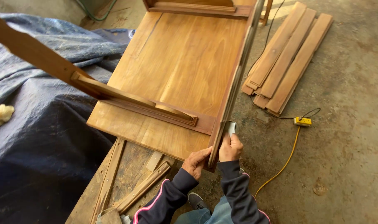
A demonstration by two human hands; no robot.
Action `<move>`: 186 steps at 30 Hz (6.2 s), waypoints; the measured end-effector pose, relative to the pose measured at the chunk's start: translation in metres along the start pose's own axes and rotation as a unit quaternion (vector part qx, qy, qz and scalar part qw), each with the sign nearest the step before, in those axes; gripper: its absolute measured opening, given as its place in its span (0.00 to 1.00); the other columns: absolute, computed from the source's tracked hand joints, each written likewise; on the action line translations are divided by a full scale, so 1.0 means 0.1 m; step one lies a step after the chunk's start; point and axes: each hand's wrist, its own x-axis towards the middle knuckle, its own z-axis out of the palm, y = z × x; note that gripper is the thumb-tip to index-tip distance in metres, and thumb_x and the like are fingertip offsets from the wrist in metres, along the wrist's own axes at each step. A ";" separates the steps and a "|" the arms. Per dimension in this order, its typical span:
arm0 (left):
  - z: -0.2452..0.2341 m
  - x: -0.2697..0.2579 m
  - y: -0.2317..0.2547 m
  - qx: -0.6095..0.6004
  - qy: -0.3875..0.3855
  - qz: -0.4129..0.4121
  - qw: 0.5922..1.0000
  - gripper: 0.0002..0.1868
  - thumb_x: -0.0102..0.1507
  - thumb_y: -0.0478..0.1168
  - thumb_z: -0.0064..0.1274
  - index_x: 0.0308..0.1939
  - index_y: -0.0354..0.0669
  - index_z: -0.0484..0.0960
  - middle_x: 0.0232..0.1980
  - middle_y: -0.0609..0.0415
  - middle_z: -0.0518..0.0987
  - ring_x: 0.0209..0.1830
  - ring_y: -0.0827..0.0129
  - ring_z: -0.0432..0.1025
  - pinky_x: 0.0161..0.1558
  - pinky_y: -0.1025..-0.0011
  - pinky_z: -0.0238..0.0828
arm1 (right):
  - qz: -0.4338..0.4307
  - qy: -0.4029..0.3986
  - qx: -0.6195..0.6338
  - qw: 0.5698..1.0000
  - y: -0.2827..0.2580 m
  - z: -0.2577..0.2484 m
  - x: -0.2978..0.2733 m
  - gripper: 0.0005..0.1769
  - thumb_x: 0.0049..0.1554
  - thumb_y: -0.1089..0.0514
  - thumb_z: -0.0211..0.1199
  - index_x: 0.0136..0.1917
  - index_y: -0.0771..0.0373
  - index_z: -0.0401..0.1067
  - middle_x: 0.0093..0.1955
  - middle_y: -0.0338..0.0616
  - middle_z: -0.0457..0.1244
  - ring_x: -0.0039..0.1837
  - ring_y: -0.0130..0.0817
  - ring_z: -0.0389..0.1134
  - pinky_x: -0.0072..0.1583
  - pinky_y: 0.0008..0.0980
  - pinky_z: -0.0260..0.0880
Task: Sanding a wooden furniture piece by hand using a piece of sandpaper.
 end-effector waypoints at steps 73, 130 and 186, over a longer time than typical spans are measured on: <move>-0.01 0.05 0.18 -0.064 0.039 0.057 0.996 0.38 0.53 0.16 0.42 0.67 0.39 0.77 0.68 0.42 0.78 0.61 0.47 0.74 0.64 0.64 0.68 | -0.231 0.021 -0.073 0.970 -0.98 -0.27 -0.25 0.13 0.57 0.61 0.62 0.34 0.67 0.64 0.41 0.44 0.58 0.36 0.34 0.60 0.38 0.38 0.63; 0.04 -0.06 0.03 -0.090 0.013 -0.044 0.995 0.38 0.57 0.14 0.41 0.69 0.41 0.76 0.73 0.47 0.73 0.71 0.56 0.69 0.69 0.64 0.66 | -0.062 -0.013 0.033 0.997 -0.19 -0.25 -0.43 0.09 0.60 0.62 0.57 0.39 0.68 0.71 0.39 0.43 0.60 0.32 0.30 0.58 0.33 0.32 0.61; 0.54 0.28 -0.28 0.161 0.124 -0.259 0.944 0.29 0.59 0.46 0.65 0.63 0.42 0.77 0.70 0.43 0.73 0.71 0.51 0.68 0.67 0.56 0.64 | -0.357 -0.031 0.108 0.928 -0.78 -0.54 1.18 0.13 0.62 0.62 0.59 0.59 0.62 0.77 0.72 0.56 0.60 0.68 0.48 0.66 0.63 0.37 0.74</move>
